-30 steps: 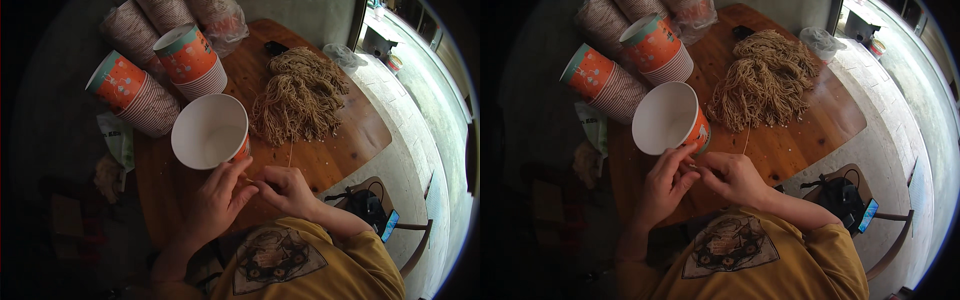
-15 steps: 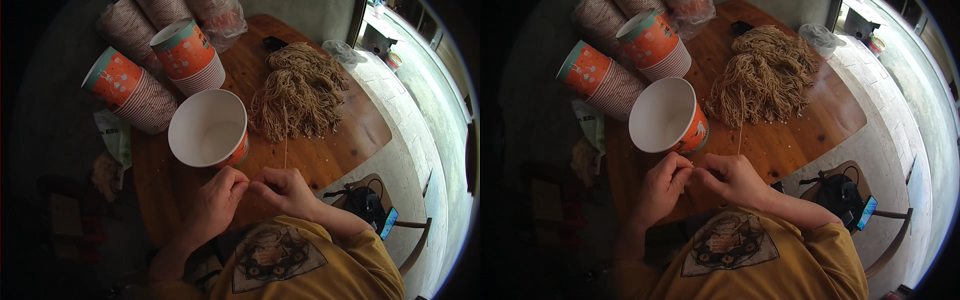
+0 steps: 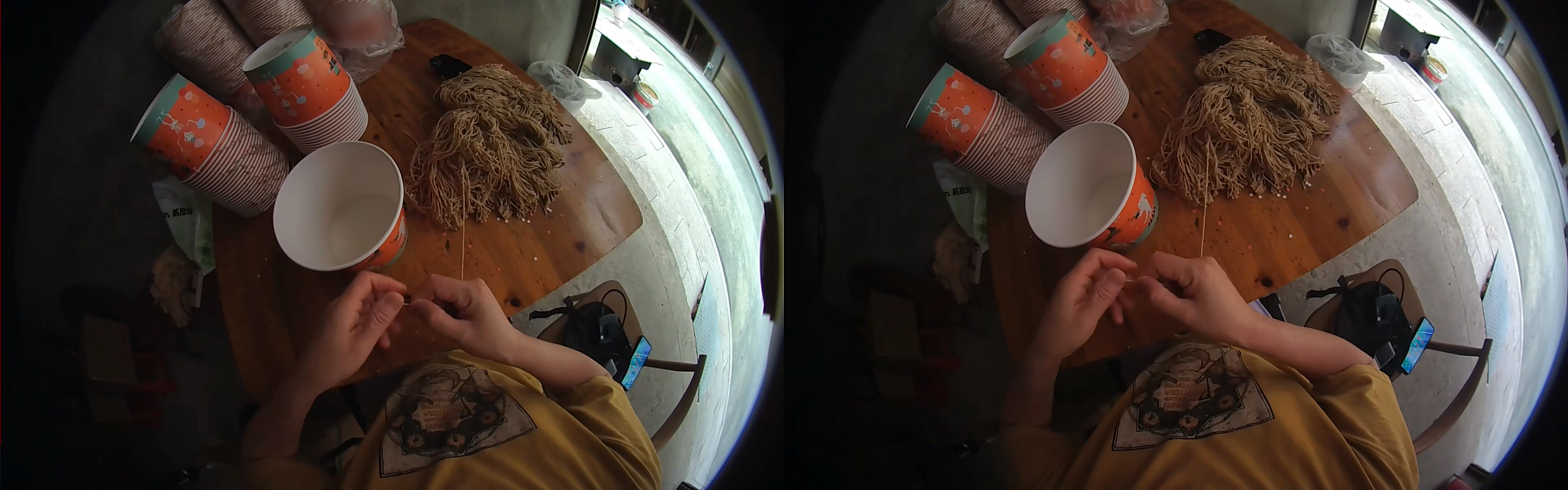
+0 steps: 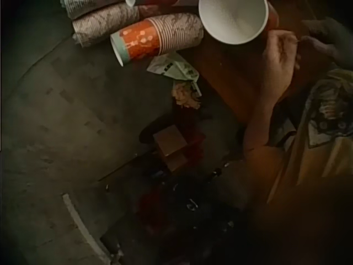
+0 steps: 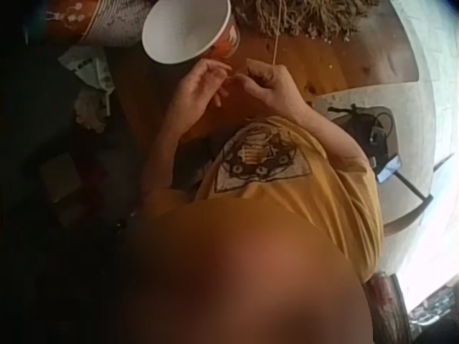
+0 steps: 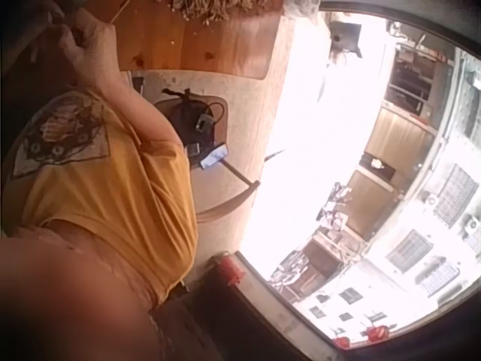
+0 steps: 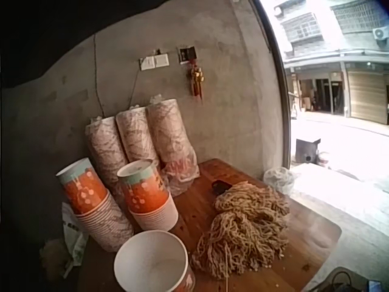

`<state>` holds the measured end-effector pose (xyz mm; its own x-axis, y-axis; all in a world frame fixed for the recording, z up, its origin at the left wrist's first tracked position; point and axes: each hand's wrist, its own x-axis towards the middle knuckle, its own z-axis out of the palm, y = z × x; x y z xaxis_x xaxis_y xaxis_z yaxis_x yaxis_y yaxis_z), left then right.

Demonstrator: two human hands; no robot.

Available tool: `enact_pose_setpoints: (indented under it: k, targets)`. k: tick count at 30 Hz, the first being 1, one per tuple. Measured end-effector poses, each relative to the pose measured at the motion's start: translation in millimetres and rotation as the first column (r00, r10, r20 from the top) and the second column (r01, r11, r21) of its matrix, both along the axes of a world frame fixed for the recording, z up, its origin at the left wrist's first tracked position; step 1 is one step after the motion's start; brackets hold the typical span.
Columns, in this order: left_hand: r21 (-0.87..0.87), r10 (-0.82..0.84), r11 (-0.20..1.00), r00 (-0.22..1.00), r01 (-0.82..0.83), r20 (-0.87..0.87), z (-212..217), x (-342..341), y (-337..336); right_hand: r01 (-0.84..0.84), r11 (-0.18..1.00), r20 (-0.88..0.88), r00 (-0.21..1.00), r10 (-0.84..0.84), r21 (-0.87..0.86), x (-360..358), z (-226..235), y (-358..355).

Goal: Thread handles onto paper containers.

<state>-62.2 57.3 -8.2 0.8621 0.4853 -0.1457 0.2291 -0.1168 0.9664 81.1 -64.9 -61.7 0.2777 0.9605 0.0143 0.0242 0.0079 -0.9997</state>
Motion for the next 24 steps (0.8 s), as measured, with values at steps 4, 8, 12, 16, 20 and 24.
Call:
enact_pose_setpoints:
  k: [4, 8, 12, 16, 20, 24]
  targets:
    - [-0.198, -0.145, 0.975, 0.959, 0.097, -0.244, -5.3, -2.1, 7.2, 0.003, 0.980, 0.289, 0.955, -0.062, 0.201, -2.3, -4.2, -1.4]
    - [-0.277, -0.214, 0.952, 0.925, 0.126, -0.314, -0.6, -1.9, 9.9, -0.011, 0.958, 0.480, 0.867, -0.133, 0.285, -3.4, -1.0, -4.9]
    - [-0.303, -0.187, 0.949, 0.930, 0.087, -0.318, -3.7, -2.3, 8.7, -0.036, 0.958, 0.560, 0.817, -0.136, 0.285, -3.1, -1.1, -5.2]
    - [-0.409, -0.091, 0.912, 0.959, -0.027, -0.267, -5.5, -4.2, 12.7, -0.042, 0.956, 0.601, 0.786, -0.149, 0.292, -2.2, -2.8, -6.1]
    - [-0.604, -0.246, 0.797, 0.921, 0.015, -0.301, 0.2, -2.2, 13.3, -0.068, 0.937, 0.638, 0.748, -0.180, 0.344, -0.4, -4.0, -4.5]
    - [-0.634, -0.252, 0.773, 0.931, 0.029, -0.265, -10.1, -5.3, 16.9, -0.087, 0.925, 0.701, 0.679, -0.217, 0.370, 0.1, -4.1, -4.4]
